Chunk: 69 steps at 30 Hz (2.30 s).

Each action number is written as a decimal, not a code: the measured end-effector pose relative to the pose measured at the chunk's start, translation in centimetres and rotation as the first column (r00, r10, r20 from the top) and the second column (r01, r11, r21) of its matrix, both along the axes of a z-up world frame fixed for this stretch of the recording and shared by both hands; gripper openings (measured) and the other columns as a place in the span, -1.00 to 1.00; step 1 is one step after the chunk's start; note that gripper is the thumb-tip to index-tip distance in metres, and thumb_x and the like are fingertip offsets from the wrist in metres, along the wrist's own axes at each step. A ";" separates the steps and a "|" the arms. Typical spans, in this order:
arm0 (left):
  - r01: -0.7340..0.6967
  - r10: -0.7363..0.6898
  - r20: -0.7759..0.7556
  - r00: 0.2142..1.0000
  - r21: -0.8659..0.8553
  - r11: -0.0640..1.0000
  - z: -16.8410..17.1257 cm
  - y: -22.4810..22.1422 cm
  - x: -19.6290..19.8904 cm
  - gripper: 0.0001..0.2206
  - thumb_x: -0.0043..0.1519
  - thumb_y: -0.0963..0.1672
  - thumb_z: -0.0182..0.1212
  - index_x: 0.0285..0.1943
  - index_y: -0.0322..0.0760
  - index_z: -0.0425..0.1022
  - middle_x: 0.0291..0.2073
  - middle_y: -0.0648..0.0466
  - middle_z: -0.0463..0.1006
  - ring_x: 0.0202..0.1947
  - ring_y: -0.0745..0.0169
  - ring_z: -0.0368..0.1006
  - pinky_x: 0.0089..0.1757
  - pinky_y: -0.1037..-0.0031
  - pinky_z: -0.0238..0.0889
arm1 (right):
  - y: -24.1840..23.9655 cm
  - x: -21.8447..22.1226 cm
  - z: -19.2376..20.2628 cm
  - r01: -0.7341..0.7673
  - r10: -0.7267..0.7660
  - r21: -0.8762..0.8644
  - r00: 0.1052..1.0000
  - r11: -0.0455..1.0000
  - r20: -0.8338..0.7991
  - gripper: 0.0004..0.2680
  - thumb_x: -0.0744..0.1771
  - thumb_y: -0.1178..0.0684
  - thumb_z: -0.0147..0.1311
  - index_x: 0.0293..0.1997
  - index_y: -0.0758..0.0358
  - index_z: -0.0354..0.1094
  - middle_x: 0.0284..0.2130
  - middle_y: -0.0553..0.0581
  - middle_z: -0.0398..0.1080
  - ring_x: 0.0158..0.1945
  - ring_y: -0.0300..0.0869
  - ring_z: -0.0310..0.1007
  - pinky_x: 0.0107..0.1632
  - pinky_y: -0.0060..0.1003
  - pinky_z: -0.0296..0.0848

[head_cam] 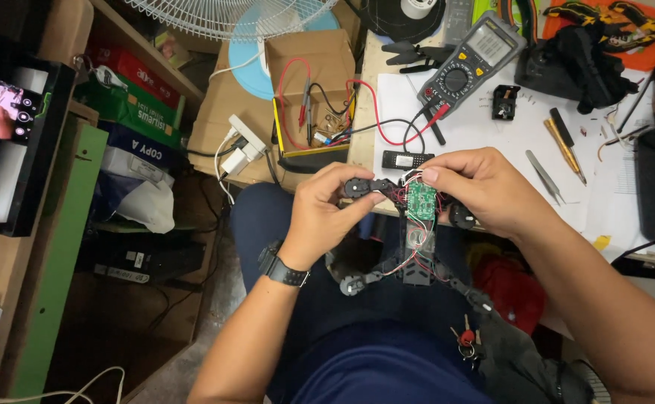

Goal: Assembling a small drone by fitting the circuit board into the frame and snapping the outer shell into place.

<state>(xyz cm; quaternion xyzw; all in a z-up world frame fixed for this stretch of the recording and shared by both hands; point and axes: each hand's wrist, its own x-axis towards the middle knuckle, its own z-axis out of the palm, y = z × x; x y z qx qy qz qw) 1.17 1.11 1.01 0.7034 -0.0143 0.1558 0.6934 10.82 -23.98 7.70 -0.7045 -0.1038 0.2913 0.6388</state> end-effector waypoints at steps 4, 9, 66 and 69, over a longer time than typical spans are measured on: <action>-0.048 0.046 0.032 0.998 0.045 0.998 1.2 -0.4 -0.2 -0.69 0.18 -0.23 0.73 0.08 -0.23 0.80 -0.19 0.05 0.74 -0.15 0.35 0.68 -0.12 0.49 0.64 | -0.1 0.0 0.0 -0.004 0.004 0.004 1.000 1.000 0.020 -0.82 0.47 0.17 0.24 0.03 0.57 0.67 -0.55 0.17 0.41 -0.39 -0.23 0.49 -0.42 -0.21 0.82; -0.082 0.058 0.114 0.992 0.224 0.971 2.9 -0.1 -1.0 -0.66 0.22 -0.17 0.70 0.18 -0.14 0.79 -0.08 0.05 0.80 -0.07 0.04 0.79 -0.09 0.32 0.65 | -0.5 0.0 0.4 -0.012 0.015 -0.046 0.998 0.999 0.068 -0.84 0.46 0.18 0.27 0.02 0.55 0.68 -0.52 0.25 0.49 -0.32 -0.18 0.56 -0.41 -0.13 0.83; 0.001 -0.023 0.078 0.997 0.276 0.961 2.7 0.5 -3.3 -0.76 0.38 -0.23 0.50 0.22 -0.23 0.78 0.01 -0.06 0.81 0.02 -0.17 0.80 0.01 0.16 0.69 | 0.9 -1.7 1.0 -0.075 0.090 -0.149 0.992 0.986 0.091 -0.84 0.44 0.21 0.24 0.03 0.53 0.71 -0.54 0.30 0.51 -0.39 -0.14 0.53 -0.43 -0.11 0.79; 0.007 -0.014 0.024 1.000 0.257 0.966 3.6 0.5 -2.8 -0.69 0.34 -0.24 0.51 0.27 -0.24 0.75 0.10 -0.12 0.79 0.10 -0.29 0.77 0.01 0.08 0.69 | 0.8 -1.9 0.2 -0.030 0.041 -0.131 0.996 0.991 0.079 -0.84 0.46 0.20 0.23 0.03 0.54 0.69 -0.49 0.31 0.54 -0.35 -0.15 0.59 -0.42 -0.12 0.80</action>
